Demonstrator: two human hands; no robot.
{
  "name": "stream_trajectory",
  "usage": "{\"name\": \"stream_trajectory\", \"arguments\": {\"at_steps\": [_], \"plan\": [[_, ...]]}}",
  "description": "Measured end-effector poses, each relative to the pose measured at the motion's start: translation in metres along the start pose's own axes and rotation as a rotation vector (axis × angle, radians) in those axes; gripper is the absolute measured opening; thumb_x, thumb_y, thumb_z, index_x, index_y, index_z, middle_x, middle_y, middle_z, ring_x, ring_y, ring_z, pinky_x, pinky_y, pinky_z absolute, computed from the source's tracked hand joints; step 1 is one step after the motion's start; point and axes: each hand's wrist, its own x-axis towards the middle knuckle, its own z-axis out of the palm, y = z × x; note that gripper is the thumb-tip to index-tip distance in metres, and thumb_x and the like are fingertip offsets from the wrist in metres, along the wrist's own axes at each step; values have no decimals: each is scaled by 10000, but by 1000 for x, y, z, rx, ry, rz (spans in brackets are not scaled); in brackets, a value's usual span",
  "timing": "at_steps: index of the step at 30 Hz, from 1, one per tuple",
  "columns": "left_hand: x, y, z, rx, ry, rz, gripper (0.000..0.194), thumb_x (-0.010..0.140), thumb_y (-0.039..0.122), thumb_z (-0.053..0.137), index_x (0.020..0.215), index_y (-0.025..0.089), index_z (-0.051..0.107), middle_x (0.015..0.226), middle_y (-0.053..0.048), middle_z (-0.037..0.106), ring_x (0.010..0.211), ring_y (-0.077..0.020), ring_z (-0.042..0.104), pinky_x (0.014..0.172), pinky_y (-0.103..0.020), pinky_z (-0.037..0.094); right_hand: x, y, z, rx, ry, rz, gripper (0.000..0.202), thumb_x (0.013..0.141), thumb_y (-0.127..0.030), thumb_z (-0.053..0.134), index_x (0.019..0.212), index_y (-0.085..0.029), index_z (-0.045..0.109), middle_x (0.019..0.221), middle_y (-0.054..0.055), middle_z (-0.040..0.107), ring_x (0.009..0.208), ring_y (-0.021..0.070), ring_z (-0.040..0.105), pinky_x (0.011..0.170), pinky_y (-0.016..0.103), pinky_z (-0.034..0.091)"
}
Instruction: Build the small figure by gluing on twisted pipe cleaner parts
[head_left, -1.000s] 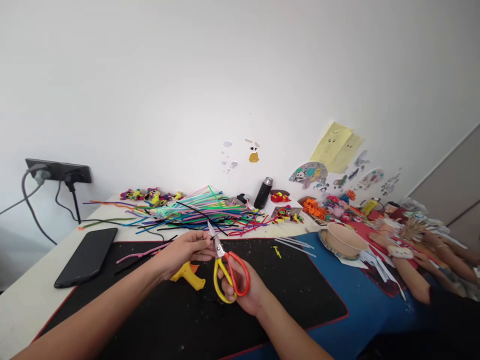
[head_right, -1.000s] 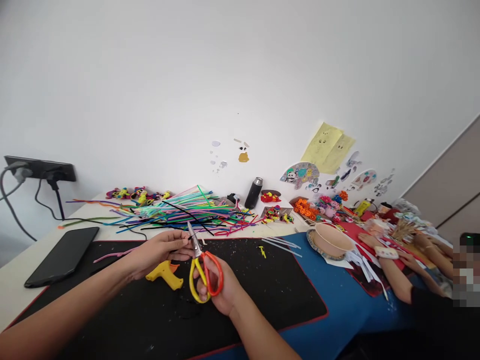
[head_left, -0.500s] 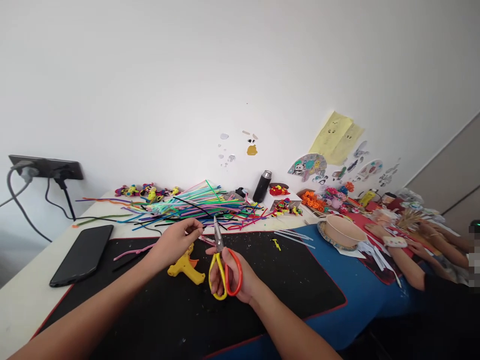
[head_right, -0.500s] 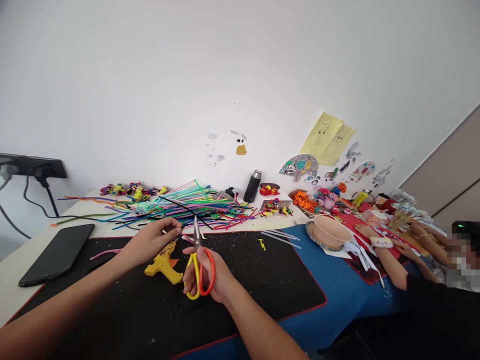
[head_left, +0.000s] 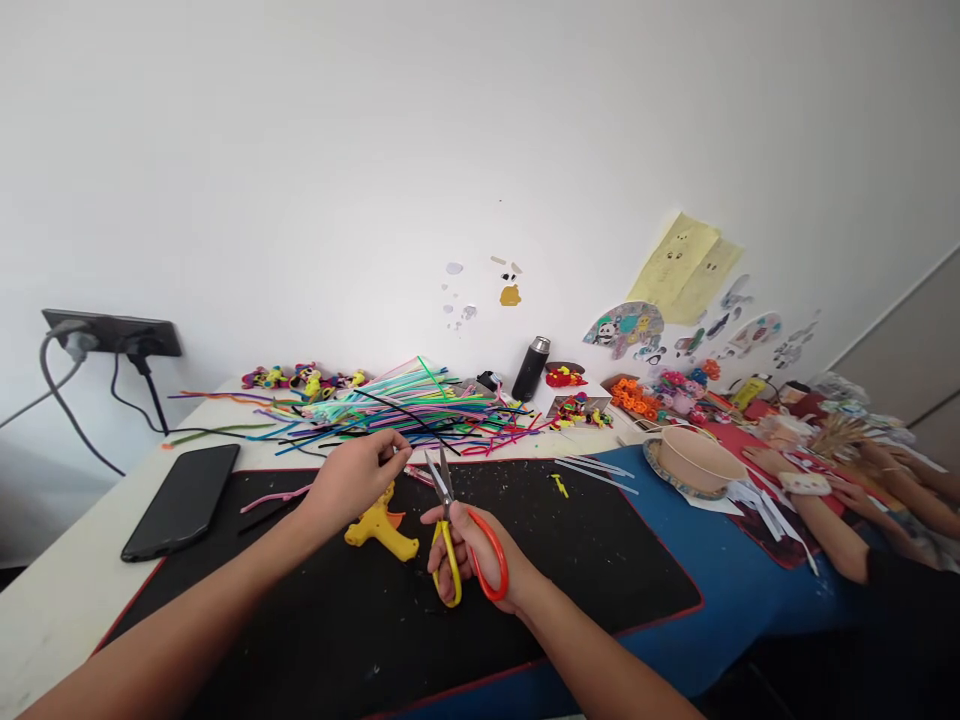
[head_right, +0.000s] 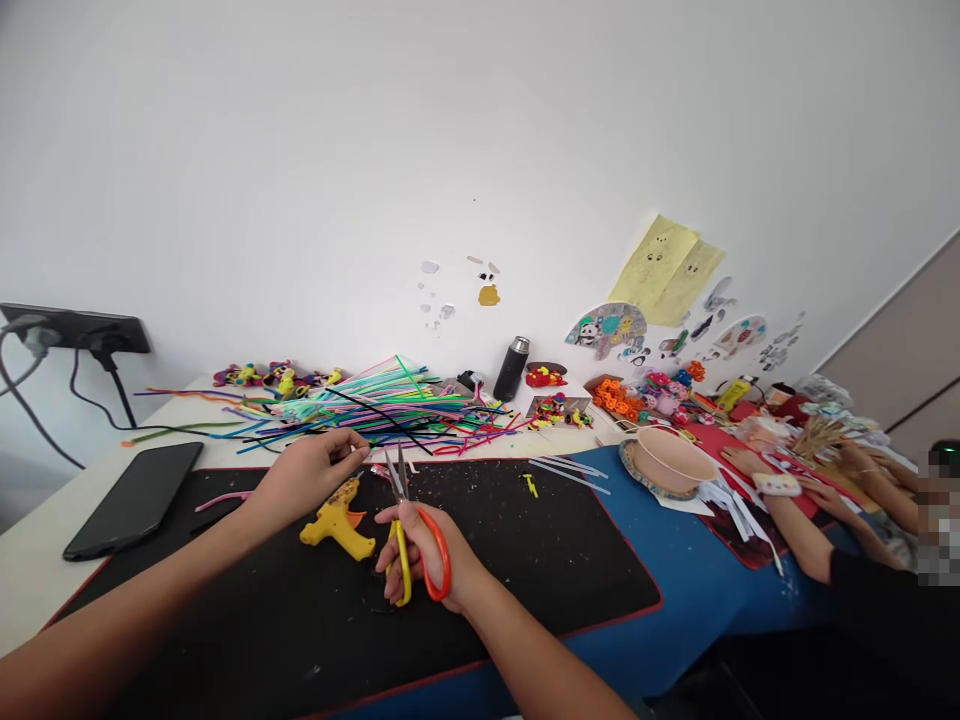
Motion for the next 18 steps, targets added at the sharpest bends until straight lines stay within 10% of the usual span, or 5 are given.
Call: {"name": "stream_trajectory", "arguments": {"at_steps": [18], "plan": [[-12,13,8,142,-94,70,235,920,380,457,890,253,653,767,-21,738,673,-225,646,610,-298,337,4,-4,15,-31,50,-5,772,836,-835,625,1157,-133,639,576,-44,603,363,122,537,379,227,434]]}}
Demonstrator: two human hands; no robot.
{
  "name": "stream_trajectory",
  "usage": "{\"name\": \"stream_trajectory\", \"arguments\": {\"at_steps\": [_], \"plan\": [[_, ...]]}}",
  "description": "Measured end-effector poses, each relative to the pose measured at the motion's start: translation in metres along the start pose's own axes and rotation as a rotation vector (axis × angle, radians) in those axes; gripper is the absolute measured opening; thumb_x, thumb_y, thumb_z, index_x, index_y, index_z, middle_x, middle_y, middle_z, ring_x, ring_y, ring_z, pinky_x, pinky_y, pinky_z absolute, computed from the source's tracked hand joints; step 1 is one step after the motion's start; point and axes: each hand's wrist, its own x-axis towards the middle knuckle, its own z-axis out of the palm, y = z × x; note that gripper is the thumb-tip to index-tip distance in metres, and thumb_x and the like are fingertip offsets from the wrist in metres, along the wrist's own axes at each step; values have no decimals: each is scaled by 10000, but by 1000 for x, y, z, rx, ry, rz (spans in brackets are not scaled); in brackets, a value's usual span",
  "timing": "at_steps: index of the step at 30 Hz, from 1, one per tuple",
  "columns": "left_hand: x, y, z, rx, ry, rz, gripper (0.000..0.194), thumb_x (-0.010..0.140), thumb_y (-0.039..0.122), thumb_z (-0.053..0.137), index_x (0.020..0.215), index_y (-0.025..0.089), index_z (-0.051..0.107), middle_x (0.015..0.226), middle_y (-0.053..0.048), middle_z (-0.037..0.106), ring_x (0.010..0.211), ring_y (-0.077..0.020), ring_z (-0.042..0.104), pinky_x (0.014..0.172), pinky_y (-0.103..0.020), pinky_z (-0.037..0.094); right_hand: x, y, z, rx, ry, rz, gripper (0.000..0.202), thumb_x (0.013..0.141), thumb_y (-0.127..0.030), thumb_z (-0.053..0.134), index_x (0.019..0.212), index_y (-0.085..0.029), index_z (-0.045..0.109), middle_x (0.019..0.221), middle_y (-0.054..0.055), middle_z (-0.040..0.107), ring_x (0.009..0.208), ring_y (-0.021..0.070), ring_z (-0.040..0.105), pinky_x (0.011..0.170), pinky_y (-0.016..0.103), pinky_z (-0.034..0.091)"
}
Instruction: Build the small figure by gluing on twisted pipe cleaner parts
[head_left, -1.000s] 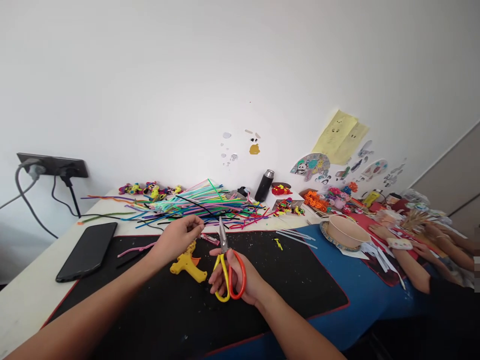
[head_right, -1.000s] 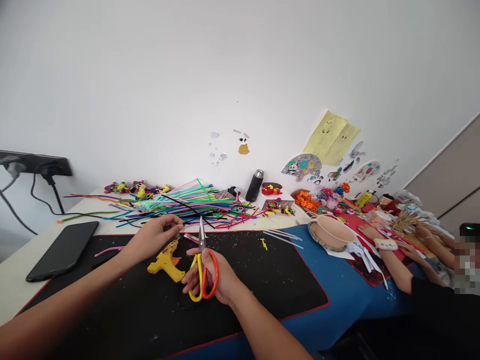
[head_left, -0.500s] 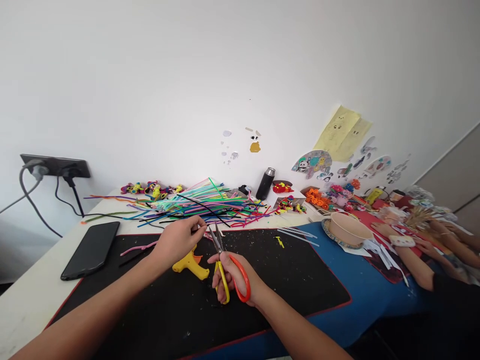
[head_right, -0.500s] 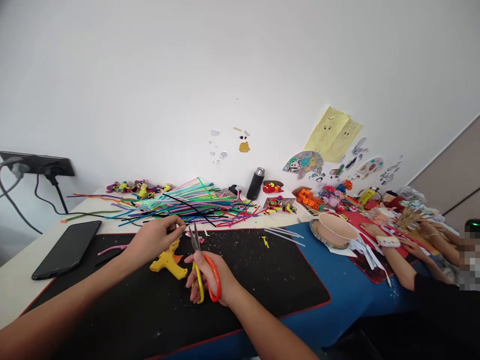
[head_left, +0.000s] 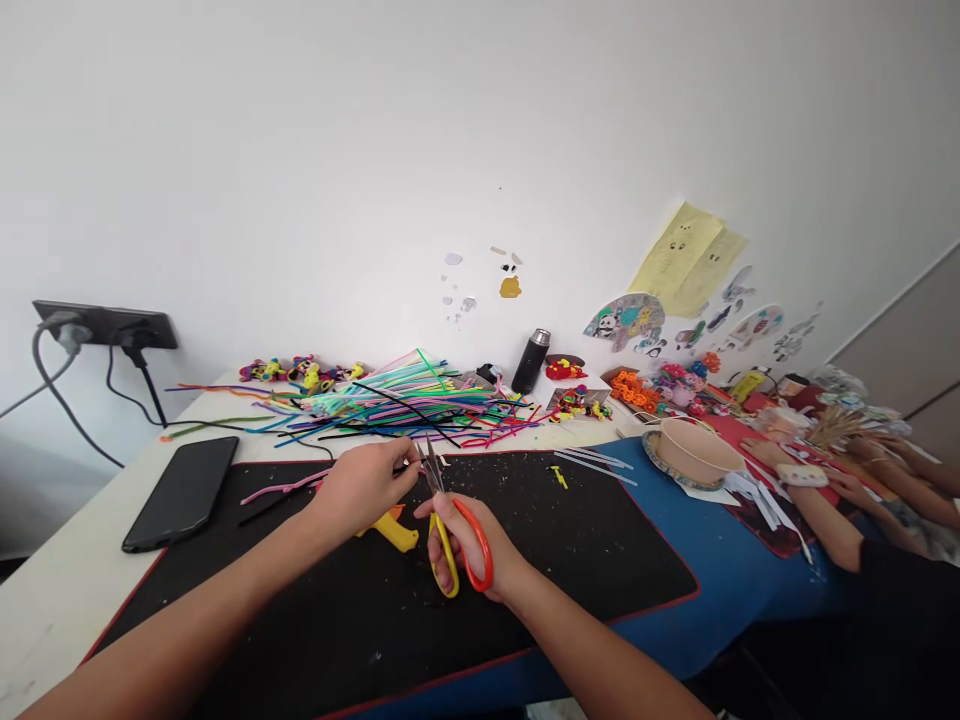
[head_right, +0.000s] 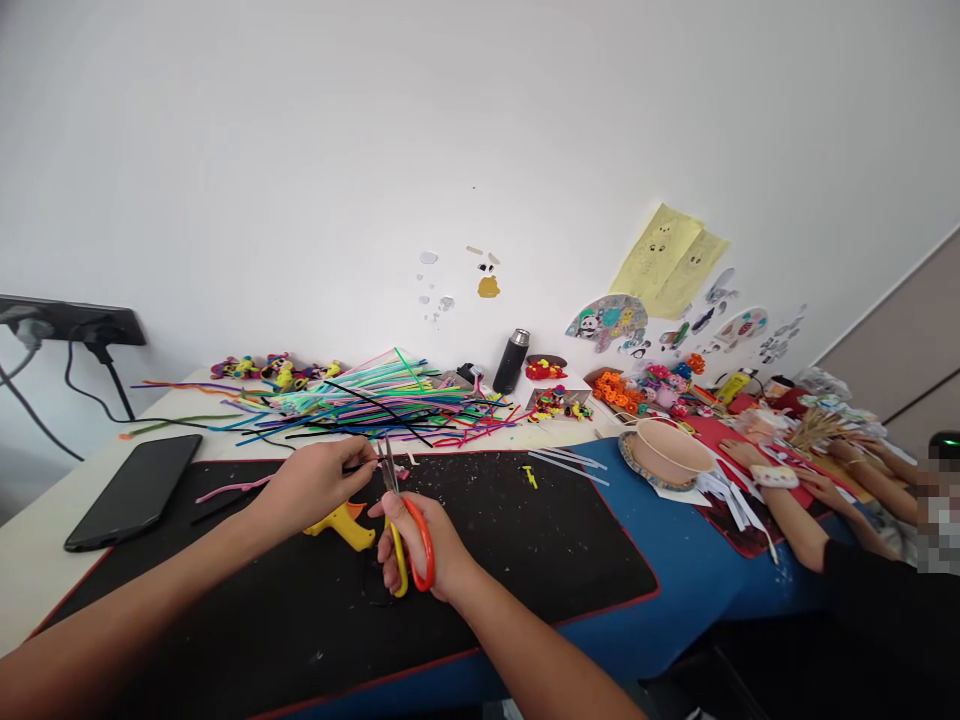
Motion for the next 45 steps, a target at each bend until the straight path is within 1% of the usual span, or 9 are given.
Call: {"name": "stream_trajectory", "arguments": {"at_steps": [7,17,23,32,41,45], "plan": [[-2,4,2,9,-35,13,217,914,353,462,868,252,648,711,-15,710,646,-223,631,606,-295,341,0,1,2,26,-6,-6,767,836,-830,634,1142,-127,641,559,-49,589,358,119,527,362,223,433],[-2,5,2,-14,-46,20,212,917,357,457,851,247,627,714,-15,700,636,-209,608,608,-293,330,0,2,4,37,-1,-19,751,845,-813,643,1139,-122,649,549,-58,573,357,119,515,360,227,426],[-2,3,6,-47,-33,37,208,910,355,457,860,246,627,689,-8,691,615,-203,594,605,-297,323,1,3,4,54,6,-26,739,838,-819,646,1115,-134,641,551,-60,572,352,112,514,355,219,432],[-2,4,5,-64,-48,-5,205,908,396,448,872,255,593,671,-1,671,628,-218,600,601,-299,309,2,5,3,58,13,-30,753,850,-824,624,1143,-131,646,556,-60,569,362,118,516,366,225,422],[-1,3,8,-59,-42,12,203,908,380,457,861,254,609,652,2,673,611,-210,600,596,-297,318,1,4,4,57,12,-17,735,847,-814,640,1125,-133,654,547,-64,561,357,119,515,368,226,421],[-2,3,8,-67,-16,24,212,903,383,463,853,258,627,637,3,661,601,-212,600,589,-298,317,1,5,4,65,14,-12,735,837,-819,646,1115,-138,653,544,-64,562,356,116,513,369,223,420]]}}
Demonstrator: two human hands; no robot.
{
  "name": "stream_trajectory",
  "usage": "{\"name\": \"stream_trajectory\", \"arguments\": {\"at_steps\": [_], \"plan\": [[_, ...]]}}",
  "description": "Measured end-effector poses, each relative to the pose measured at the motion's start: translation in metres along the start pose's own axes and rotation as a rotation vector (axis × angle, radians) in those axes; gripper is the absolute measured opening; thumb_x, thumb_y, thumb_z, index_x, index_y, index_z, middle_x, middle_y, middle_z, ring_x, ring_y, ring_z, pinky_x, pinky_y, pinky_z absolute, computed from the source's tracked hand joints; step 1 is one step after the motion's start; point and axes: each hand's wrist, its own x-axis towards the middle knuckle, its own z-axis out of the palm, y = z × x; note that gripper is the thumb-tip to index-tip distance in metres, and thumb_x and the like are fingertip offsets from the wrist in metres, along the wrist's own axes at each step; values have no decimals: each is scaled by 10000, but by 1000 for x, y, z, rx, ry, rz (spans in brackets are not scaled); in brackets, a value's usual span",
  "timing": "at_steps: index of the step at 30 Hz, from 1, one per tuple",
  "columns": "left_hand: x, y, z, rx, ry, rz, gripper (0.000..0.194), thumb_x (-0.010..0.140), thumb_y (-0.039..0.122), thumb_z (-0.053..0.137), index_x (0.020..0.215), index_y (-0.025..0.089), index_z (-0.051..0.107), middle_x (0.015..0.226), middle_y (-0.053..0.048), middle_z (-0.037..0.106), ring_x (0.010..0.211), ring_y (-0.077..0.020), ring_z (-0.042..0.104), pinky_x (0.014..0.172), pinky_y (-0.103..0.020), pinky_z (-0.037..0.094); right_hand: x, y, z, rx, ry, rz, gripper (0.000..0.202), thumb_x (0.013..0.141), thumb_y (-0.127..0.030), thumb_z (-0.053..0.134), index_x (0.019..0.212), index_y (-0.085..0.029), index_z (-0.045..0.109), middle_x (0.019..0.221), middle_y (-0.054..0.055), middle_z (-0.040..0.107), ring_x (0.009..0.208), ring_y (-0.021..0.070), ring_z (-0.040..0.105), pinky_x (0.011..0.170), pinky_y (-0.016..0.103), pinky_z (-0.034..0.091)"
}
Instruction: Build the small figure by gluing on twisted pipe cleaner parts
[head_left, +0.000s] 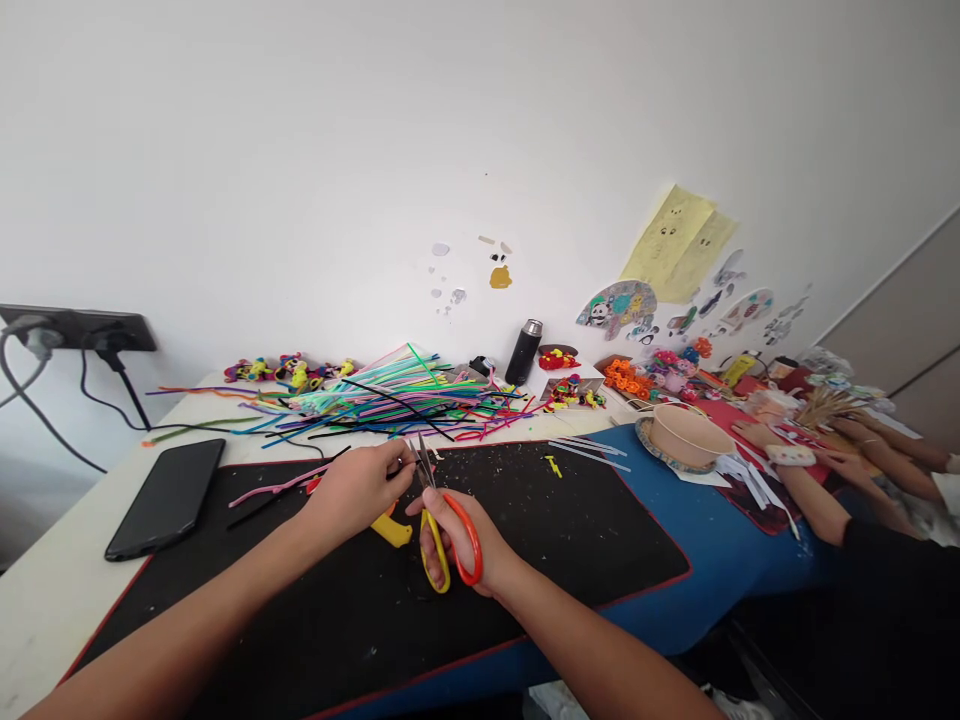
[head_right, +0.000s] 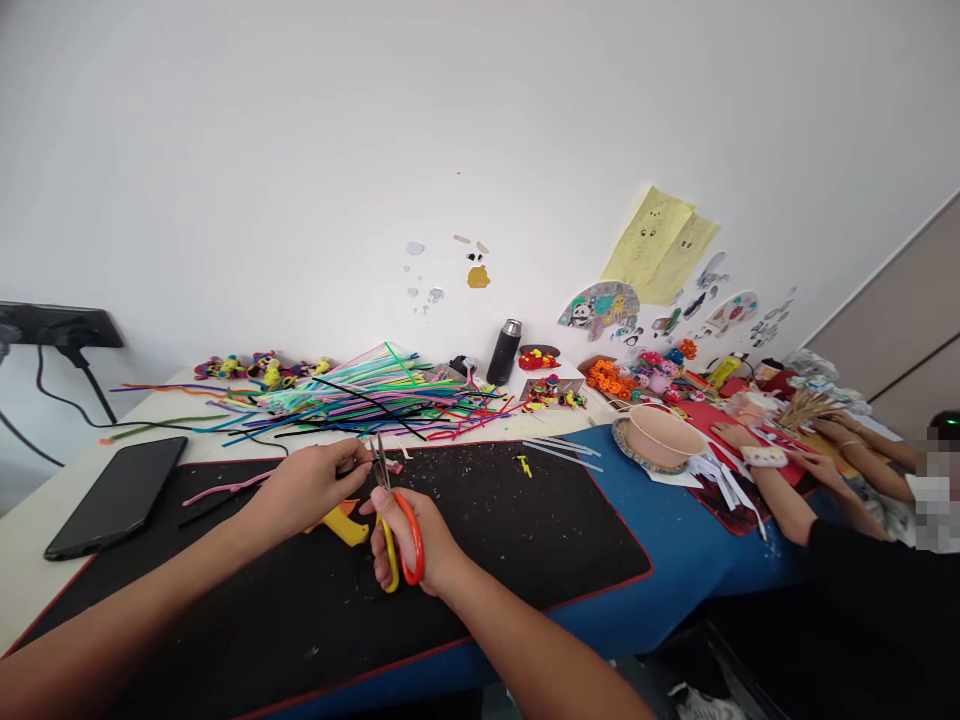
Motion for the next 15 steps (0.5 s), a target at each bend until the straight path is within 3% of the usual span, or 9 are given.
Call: {"name": "stream_trajectory", "arguments": {"at_steps": [15], "plan": [[0,-2,1,24,-44,-13,213,919,406,430,868,262,578,689,-1,685,644,-223,607,616,-296,319,-1,3,-2,13,-14,-5,742,833,-826,645,1105,-135,657,542,-62,565,344,120,511,347,230,432]]}}
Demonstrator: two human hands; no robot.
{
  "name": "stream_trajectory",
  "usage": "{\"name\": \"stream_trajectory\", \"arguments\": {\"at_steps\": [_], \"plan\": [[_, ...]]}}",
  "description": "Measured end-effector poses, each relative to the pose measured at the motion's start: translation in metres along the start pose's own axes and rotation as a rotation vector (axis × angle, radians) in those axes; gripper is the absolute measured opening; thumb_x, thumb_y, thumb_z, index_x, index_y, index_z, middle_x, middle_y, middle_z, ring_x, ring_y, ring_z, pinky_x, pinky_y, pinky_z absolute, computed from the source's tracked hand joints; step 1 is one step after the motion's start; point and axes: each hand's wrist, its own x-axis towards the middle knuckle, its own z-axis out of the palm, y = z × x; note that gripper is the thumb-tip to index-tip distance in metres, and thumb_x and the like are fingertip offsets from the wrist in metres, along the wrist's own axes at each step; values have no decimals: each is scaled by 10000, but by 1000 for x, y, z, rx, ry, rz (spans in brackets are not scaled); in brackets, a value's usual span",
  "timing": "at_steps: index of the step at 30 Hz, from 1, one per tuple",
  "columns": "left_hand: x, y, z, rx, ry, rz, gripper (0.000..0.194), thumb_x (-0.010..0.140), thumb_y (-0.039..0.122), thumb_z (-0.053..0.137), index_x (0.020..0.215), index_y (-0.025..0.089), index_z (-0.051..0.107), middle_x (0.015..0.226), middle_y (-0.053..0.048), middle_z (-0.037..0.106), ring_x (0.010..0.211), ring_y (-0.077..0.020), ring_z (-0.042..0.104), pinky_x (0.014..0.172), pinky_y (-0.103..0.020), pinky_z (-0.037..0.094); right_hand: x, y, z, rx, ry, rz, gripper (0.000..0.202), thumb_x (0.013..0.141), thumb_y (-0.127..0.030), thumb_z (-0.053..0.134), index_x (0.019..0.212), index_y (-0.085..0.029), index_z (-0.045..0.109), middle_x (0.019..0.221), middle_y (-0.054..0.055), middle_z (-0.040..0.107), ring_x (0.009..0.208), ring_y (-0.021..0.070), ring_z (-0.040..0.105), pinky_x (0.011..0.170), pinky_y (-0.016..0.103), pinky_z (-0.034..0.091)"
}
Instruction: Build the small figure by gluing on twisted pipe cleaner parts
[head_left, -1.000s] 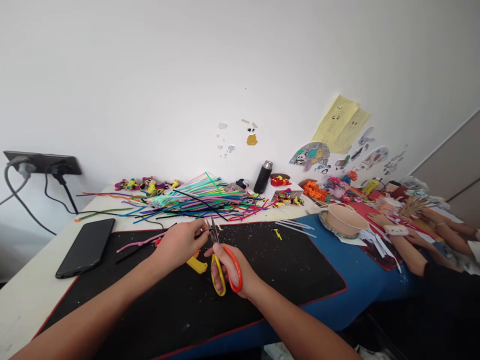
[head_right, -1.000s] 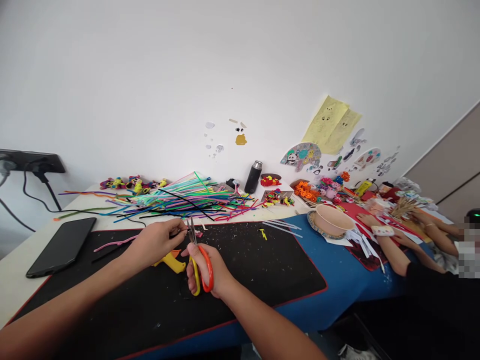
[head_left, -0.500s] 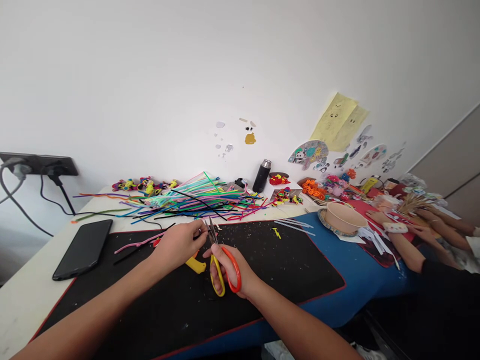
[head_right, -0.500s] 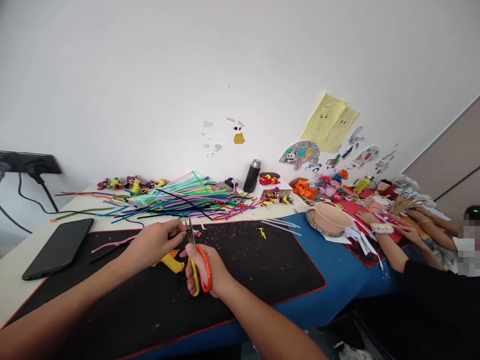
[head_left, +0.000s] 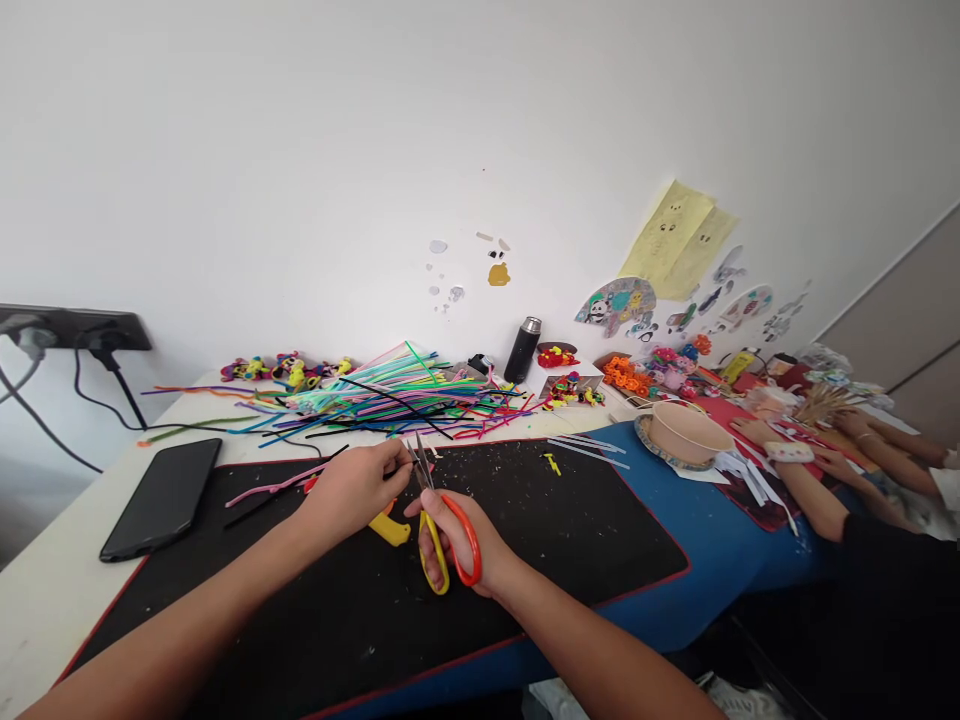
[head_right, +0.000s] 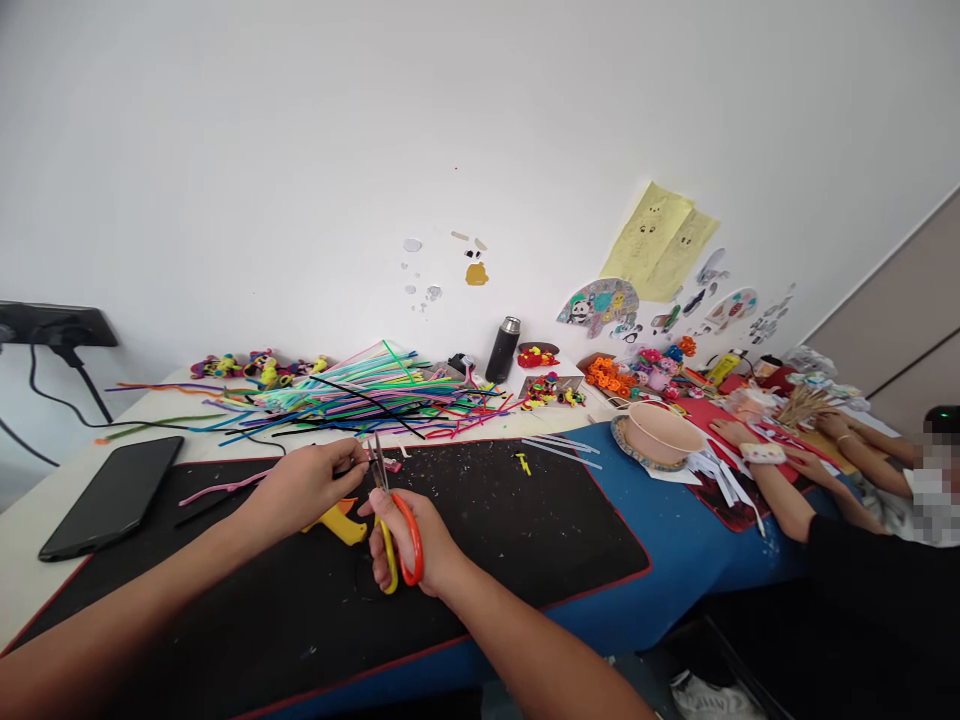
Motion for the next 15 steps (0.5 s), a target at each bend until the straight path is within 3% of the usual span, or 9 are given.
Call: {"name": "stream_trajectory", "arguments": {"at_steps": [15], "plan": [[0,-1,-1,-1,-16,-3,218,914,390,430,881,254,597,711,-4,694,648,-211,595,622,-302,323,-1,-1,-1,9,-3,1,715,844,-798,660,1104,-132,649,542,-63,572,344,122,515,337,231,444]]}}
